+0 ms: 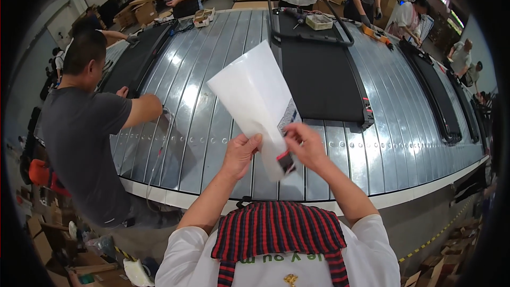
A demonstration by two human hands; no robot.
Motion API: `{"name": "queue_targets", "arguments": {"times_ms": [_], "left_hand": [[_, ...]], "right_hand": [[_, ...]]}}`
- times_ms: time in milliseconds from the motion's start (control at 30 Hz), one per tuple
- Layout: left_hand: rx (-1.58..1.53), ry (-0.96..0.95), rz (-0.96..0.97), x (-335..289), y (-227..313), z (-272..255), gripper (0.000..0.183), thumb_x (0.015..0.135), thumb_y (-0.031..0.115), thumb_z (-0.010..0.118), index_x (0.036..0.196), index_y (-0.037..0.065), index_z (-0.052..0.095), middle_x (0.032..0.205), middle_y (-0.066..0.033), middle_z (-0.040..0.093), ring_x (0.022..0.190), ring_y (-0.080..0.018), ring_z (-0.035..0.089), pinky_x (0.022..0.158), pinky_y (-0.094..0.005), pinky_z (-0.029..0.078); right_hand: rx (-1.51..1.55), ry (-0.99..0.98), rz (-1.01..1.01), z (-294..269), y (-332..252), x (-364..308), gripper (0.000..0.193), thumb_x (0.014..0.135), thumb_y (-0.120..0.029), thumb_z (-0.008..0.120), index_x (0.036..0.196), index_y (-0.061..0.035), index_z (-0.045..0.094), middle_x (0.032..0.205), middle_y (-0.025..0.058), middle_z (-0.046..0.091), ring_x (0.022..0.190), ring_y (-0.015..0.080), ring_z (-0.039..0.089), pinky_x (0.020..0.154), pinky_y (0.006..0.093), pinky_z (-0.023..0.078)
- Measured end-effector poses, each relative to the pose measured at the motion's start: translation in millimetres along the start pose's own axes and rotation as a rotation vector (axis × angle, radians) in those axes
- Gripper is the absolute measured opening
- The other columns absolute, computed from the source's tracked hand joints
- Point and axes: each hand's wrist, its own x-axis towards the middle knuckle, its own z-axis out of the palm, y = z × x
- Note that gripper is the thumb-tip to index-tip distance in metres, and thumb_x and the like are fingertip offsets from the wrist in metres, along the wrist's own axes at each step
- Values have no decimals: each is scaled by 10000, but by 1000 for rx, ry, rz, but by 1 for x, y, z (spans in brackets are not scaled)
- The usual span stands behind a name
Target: Applying product stickers and QR code labels to treadmills on a factory assembly line.
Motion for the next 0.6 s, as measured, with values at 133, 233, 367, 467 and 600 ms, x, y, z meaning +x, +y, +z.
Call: {"name": "queue_targets", "arguments": {"times_ms": [133, 233, 367, 467, 600], "left_hand": [[82, 84, -35, 3, -2, -5, 222, 774, 178, 588, 906, -1, 579, 782, -31, 589, 686, -91, 527, 626, -214, 412], [254, 123, -91, -6, 1, -6, 206, 770, 160, 590, 883, -11, 583, 768, -34, 584, 666, -85, 519, 603, -214, 415], [178, 159, -81, -15, 3, -14, 221, 755, 161, 610, 866, -26, 575, 757, -39, 581, 647, -92, 524, 594, -225, 422], [180, 182, -61, -17, 6, -23, 225, 749, 172, 618, 854, -22, 574, 759, -40, 582, 648, -94, 526, 592, -226, 424], [136, 162, -45, -17, 9, -42, 229, 752, 185, 618, 857, -13, 572, 730, -29, 573, 621, -89, 511, 564, -226, 413]], "right_hand": [[202, -80, 70, 18, -21, -4, 188, 721, -42, 586, 898, -29, 526, 709, 24, 570, 634, 60, 508, 551, 205, 415], [90, -59, 64, 28, -20, -5, 184, 697, -46, 596, 865, -2, 534, 678, 60, 579, 606, 93, 533, 573, 227, 441], [75, -66, 48, 48, -21, -10, 190, 693, -62, 606, 859, 4, 540, 690, 86, 588, 611, 122, 554, 584, 245, 452], [27, -33, 18, 59, -22, -6, 180, 711, -86, 585, 868, -10, 540, 719, 135, 590, 633, 203, 580, 583, 286, 456], [95, 6, -12, 78, -19, -2, 114, 735, -77, 550, 822, -2, 553, 669, 147, 567, 581, 209, 553, 541, 273, 428]]}}
